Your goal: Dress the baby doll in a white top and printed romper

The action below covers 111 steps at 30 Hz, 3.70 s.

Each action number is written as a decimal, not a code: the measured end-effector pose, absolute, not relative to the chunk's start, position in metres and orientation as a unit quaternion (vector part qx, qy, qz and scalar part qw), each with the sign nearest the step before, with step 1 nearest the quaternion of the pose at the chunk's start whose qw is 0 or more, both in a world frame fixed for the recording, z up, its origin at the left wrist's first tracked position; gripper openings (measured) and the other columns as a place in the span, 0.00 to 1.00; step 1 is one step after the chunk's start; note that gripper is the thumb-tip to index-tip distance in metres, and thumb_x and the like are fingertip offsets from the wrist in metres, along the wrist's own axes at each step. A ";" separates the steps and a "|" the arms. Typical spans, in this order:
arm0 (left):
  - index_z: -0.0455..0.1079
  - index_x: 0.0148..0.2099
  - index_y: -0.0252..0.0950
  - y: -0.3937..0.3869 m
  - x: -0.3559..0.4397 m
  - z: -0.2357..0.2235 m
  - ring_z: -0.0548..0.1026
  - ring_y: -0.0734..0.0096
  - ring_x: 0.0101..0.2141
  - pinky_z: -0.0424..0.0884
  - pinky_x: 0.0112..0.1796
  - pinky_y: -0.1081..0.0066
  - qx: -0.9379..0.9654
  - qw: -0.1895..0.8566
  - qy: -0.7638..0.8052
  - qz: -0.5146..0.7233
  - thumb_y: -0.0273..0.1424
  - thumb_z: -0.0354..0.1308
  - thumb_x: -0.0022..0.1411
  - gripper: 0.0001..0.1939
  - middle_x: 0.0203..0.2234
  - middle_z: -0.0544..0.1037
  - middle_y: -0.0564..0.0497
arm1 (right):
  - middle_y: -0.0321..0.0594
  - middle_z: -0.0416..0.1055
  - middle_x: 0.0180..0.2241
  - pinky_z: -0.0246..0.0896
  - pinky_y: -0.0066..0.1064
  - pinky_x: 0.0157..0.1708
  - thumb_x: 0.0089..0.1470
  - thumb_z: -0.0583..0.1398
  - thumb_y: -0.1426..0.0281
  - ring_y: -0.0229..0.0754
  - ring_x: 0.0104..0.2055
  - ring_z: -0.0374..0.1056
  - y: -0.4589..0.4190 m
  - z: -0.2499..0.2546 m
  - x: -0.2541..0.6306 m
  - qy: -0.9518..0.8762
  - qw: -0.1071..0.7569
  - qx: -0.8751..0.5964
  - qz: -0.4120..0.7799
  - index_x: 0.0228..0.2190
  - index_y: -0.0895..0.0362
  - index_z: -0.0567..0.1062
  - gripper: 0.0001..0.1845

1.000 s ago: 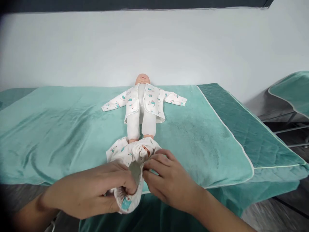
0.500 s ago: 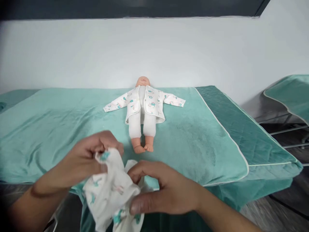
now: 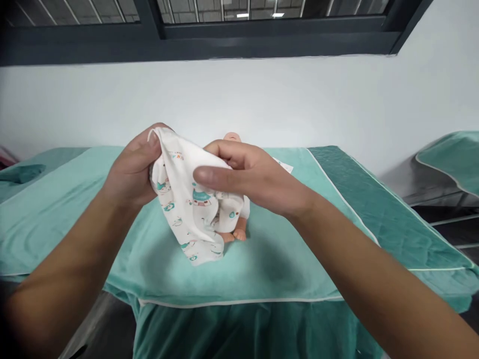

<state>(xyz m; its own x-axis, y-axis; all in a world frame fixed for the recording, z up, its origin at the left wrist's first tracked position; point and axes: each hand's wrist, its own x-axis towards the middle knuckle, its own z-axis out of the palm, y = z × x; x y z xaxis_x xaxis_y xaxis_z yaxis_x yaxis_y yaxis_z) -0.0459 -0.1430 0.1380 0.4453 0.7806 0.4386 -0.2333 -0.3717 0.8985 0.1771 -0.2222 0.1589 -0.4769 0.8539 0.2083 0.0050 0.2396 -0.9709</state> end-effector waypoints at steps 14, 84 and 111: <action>0.67 0.31 0.39 -0.147 -0.076 0.157 0.64 0.76 0.25 0.62 0.33 0.68 0.876 -0.055 0.144 0.457 0.29 0.63 0.60 0.07 0.22 0.69 0.58 | 0.32 0.74 0.33 0.64 0.29 0.32 0.58 0.66 0.67 0.36 0.31 0.71 -0.240 0.176 0.195 -0.850 0.329 -0.285 0.297 0.35 0.53 0.74 0.06; 0.75 0.35 0.39 -0.180 -0.036 0.088 0.52 0.48 0.71 0.56 0.66 0.41 0.953 -0.101 0.216 0.184 0.22 0.55 0.60 0.09 0.63 0.70 0.48 | 0.47 0.78 0.34 0.59 0.35 0.32 0.60 0.54 0.57 0.50 0.36 0.72 -0.173 0.113 0.173 -0.712 0.071 -0.697 0.048 0.32 0.54 0.74 0.15; 0.75 0.46 0.47 -0.154 -0.091 0.168 0.71 0.51 0.59 0.66 0.57 0.47 0.904 -0.168 0.300 0.255 0.32 0.60 0.64 0.09 0.54 0.79 0.58 | 0.37 0.75 0.28 0.57 0.33 0.28 0.49 0.59 0.77 0.38 0.29 0.66 -0.182 0.190 0.212 -0.696 0.314 -0.632 0.135 0.30 0.56 0.78 0.08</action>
